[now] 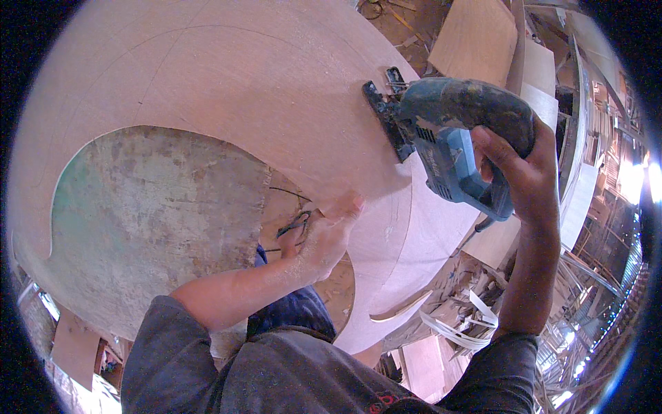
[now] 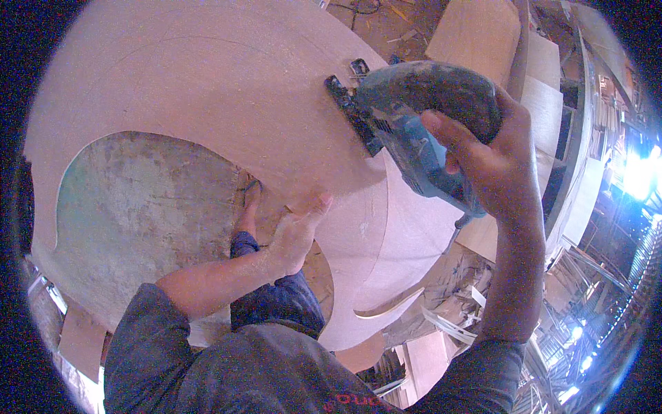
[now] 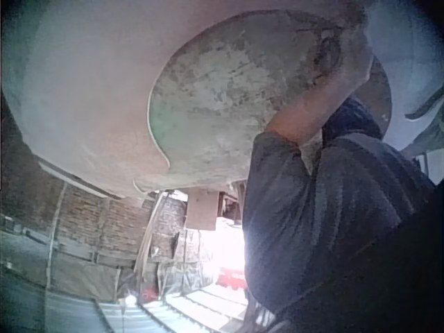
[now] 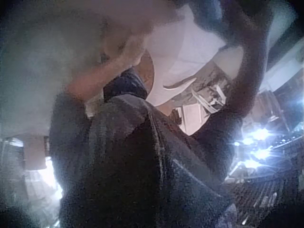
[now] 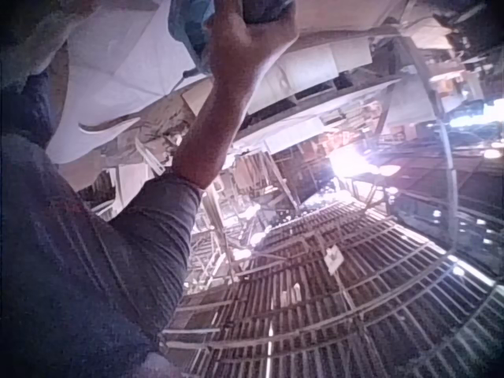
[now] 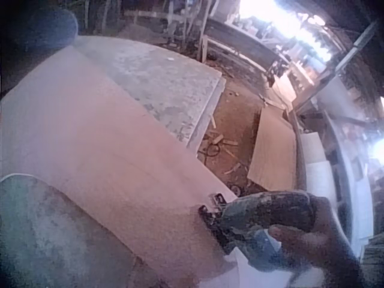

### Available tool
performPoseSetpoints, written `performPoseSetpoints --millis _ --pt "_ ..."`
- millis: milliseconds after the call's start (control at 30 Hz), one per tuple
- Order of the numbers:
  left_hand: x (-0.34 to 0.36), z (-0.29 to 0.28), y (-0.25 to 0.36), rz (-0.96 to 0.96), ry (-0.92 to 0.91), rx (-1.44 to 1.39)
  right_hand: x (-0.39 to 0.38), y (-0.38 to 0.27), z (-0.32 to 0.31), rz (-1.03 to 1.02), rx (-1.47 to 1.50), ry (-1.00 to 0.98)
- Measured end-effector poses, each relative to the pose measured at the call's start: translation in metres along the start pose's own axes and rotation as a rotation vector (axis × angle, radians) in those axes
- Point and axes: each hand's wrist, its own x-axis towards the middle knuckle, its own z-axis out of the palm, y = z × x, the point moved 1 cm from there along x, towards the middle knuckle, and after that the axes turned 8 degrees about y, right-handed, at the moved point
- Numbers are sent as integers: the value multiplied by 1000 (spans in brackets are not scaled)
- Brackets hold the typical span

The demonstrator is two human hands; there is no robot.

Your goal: The person uses a jigsaw to cut a curved shape into a large piece of wood, following a drawn line and repositioning the wood by hand as needed.

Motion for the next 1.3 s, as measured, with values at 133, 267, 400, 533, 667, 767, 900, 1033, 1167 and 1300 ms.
performPoseSetpoints --millis 133,267,400,533,667,767,900,1033,1167,1300 --pt "3 -5 -7 23 -21 5 0 -2 3 20 -20 -18" --pt "0 -2 -18 36 -12 130 -3 1 -7 -10 -40 -32" --pt "16 -10 -37 42 -24 59 9 19 -25 -22 -148 -94" --pt "2 11 3 -256 -14 -134 1 -2 -28 -109 -64 -141" --pt "-5 14 11 -101 51 -89 -19 -20 -31 -122 -136 -58" --pt "1 5 9 -93 -5 -111 -26 -20 -30 -108 -254 37" --pt "16 -7 8 -89 -76 -118 -31 -9 -32 -186 -212 74" --pt "11 -3 12 -134 -46 -121 -47 44 -55 -211 140 -74" --pt "4 2 16 -70 -17 -116 -93 182 -75 -339 13 289" --pt "-1 4 26 -149 -29 -128 -161 245 -67 77 90 376"
